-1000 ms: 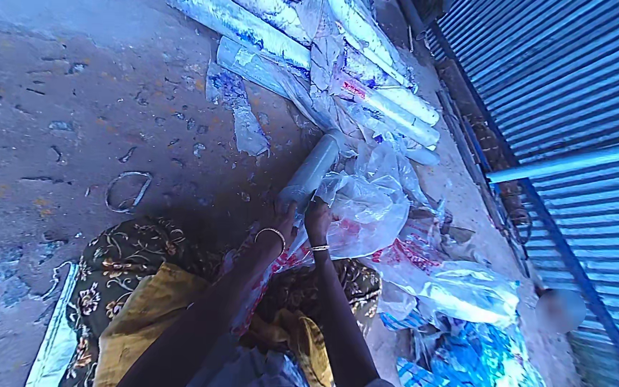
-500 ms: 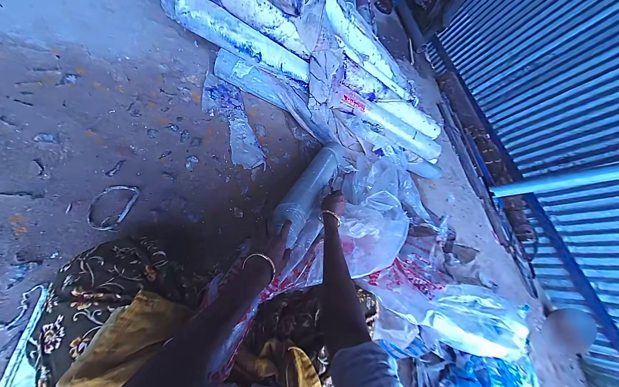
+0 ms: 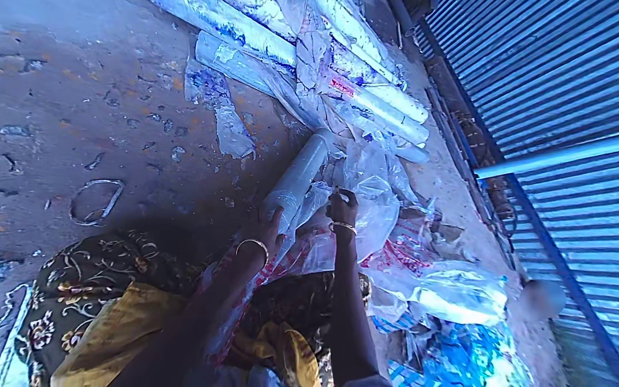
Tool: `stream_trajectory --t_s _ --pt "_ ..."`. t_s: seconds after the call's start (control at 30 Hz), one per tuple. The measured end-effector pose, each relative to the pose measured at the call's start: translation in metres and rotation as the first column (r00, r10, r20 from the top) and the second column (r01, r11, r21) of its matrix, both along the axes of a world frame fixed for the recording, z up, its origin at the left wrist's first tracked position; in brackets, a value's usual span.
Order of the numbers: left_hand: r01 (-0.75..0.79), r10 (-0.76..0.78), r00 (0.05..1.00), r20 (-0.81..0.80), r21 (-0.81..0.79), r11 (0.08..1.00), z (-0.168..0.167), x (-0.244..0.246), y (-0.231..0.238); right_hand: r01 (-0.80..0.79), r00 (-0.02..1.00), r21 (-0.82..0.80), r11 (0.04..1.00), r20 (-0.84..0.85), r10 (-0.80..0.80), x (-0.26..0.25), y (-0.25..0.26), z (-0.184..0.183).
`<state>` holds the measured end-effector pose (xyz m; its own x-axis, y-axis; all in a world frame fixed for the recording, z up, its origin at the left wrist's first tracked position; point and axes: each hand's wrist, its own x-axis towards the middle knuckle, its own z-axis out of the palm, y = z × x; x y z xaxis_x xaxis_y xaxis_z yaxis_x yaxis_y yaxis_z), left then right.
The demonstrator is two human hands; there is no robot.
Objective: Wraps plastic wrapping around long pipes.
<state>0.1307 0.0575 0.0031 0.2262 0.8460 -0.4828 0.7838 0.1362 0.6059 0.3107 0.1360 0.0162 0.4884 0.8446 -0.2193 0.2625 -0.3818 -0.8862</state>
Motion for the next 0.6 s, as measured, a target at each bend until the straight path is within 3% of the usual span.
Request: stream_trajectory --t_s 0.1,0.2,0.3,0.43,0.6 --pt "-0.004 0.004 1.000 -0.006 0.009 1.000 -0.001 0.001 -0.001 -0.201 0.928 -0.148 0.968 0.288 0.237 0.002 0.002 0.020" --pt "0.009 -0.009 1.000 -0.026 0.004 1.000 0.001 0.001 -0.001 -0.262 0.794 -0.376 0.889 0.439 0.420 -0.003 -0.002 0.032" --pt "0.008 -0.008 1.000 -0.017 0.007 1.000 0.003 0.000 -0.001 -0.261 0.639 -0.567 0.782 0.506 0.580 -0.023 -0.020 0.040" --pt "-0.013 0.013 0.998 0.058 -0.005 1.000 -0.002 -0.003 0.000 -0.258 0.499 -0.677 0.690 0.518 0.695 -0.051 -0.059 0.053" --pt "0.001 0.000 0.999 0.044 -0.022 1.000 -0.003 -0.003 0.000 -0.295 0.462 -0.693 0.658 0.499 0.733 -0.063 -0.078 0.047"
